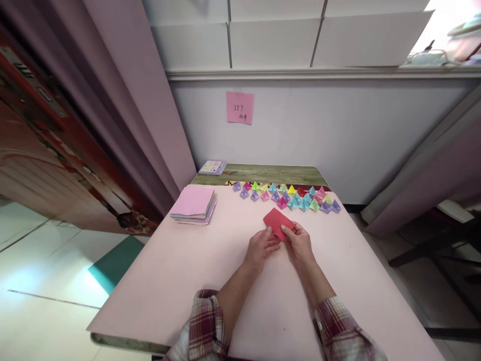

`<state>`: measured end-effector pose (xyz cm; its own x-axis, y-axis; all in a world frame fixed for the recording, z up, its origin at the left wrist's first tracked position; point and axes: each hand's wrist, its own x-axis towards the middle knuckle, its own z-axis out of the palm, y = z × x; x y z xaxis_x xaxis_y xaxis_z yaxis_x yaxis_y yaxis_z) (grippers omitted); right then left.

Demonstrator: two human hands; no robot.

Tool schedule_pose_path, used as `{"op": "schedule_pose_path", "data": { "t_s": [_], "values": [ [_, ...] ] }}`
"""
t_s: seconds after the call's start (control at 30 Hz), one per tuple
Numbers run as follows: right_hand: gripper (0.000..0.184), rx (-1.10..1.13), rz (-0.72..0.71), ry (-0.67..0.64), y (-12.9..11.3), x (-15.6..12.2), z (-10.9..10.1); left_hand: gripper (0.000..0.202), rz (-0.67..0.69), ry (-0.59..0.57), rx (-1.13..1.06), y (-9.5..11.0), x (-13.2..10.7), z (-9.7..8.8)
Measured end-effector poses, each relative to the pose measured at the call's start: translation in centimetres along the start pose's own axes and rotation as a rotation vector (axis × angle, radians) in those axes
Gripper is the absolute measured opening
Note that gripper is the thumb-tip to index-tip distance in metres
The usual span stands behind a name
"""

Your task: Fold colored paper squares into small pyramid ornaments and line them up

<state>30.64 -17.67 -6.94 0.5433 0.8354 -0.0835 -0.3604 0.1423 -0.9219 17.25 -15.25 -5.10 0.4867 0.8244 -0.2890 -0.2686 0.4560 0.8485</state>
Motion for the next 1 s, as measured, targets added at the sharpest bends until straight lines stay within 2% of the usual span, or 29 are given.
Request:
{"op": "schedule_pose_path", "data": {
  "t_s": [0.07,0.1,0.2,0.33,0.43,0.6,0.7,0.87,0.93,1.0],
  "values": [
    [0.041,0.08,0.034,-0.022,0.2,-0.1,0.6,0.049,-0.144,-0.07,-0.228,0.8,1.3,0.3],
    [0.04,0.09,0.04,-0.031,0.3,-0.2,0.7,0.045,-0.174,-0.082,-0.31,1.1,1.9,0.4],
    [0.038,0.046,0.03,-0.068,0.6,-0.3,0.8,0.034,-0.096,-0.02,-0.446,1.0,3.0,0.2],
    [0.044,-0.064,0.008,-0.163,0.7,-0.4,0.5,0.035,0.039,0.047,-0.429,0.0,3.5,-0.1],
    [0.054,-0.197,-0.083,-0.198,0.4,-0.3,0.3,0.033,0.084,0.11,-0.415,0.0,3.7,-0.3],
    [0.039,-0.471,-0.325,-0.347,0.2,0.1,-0.4,0.034,0.087,0.164,-0.406,0.9,3.8,-1.2],
    [0.035,-0.596,-0.4,-0.384,0.3,0.3,-0.8,0.033,0.08,0.15,-0.38,1.0,3.8,-1.4],
    [0.019,-0.617,-0.417,-0.329,0.5,0.6,-1.1,0.034,0.092,0.12,-0.354,0.7,3.7,-1.1],
    [0.011,-0.612,-0.411,-0.273,0.5,0.7,-1.0,0.034,0.077,0.082,-0.344,0.7,3.6,-0.9],
    [0.012,-0.587,-0.392,-0.179,0.5,0.7,-0.9,0.031,0.044,0.041,-0.333,0.8,3.4,-0.9]
  ]
}}
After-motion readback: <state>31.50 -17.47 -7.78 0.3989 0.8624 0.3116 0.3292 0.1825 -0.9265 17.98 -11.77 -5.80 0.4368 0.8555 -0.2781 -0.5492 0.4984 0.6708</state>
